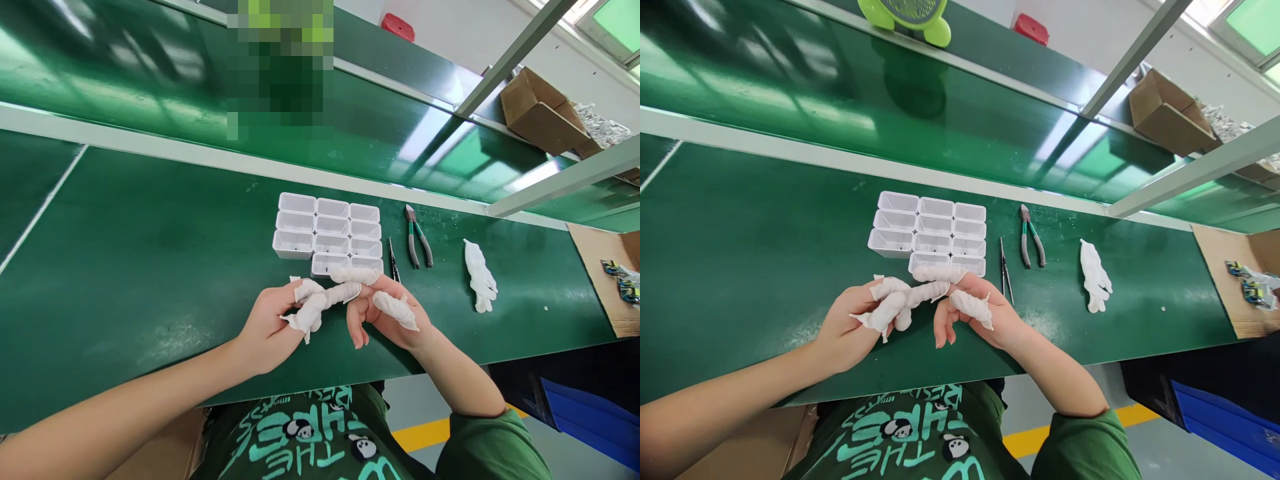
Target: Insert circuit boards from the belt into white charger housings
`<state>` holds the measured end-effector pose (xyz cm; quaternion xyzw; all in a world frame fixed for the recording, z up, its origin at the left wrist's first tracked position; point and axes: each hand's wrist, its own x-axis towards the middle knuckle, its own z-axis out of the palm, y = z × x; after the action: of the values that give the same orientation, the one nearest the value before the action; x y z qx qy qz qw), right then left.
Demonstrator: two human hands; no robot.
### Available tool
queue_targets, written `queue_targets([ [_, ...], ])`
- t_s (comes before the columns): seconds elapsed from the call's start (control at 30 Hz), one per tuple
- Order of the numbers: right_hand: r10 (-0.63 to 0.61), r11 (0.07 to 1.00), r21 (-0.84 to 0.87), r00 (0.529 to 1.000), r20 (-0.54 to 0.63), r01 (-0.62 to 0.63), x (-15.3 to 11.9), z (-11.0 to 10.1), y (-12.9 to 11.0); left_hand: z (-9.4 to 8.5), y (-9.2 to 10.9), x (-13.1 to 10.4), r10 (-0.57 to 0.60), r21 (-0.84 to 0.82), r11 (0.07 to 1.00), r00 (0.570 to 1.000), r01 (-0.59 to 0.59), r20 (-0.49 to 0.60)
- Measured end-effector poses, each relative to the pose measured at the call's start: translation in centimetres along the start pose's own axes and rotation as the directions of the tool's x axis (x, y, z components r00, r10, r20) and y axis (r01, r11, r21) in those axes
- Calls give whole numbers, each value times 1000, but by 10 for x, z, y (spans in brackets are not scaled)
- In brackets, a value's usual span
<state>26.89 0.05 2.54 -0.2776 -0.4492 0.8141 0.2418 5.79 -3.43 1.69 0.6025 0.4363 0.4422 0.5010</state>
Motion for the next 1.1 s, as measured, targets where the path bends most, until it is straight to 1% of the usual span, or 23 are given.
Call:
queue_targets([
  [0.27,-43,998,45,999,6,43,0,-1,1,1,-1,0,94,48,994,996,-94,-3],
  [0.47,-10,1000,20,1000,-15,10,1,0,-1,3,0,-1,84,48,995,996,-86,36],
  [0.63,-16,1000,21,999,-41,16,1,1,-2,1,-1,-2,117,48,992,993,-118,16],
  [0.83,-33,998,46,999,-40,34,2,2,-4,-1,-1,-2,76,13,997,997,-76,-25],
  [0.93,-44,998,48,998,-45,46,1,2,-4,0,2,-1,131,33,991,991,-131,-5],
  [1.03,-32,999,41,997,-65,35,1,2,-2,3,3,-1,210,115,972,977,-206,-28],
  [1.1,-32,998,46,998,-57,35,1,2,-2,4,3,-1,242,164,959,969,-232,-44],
])
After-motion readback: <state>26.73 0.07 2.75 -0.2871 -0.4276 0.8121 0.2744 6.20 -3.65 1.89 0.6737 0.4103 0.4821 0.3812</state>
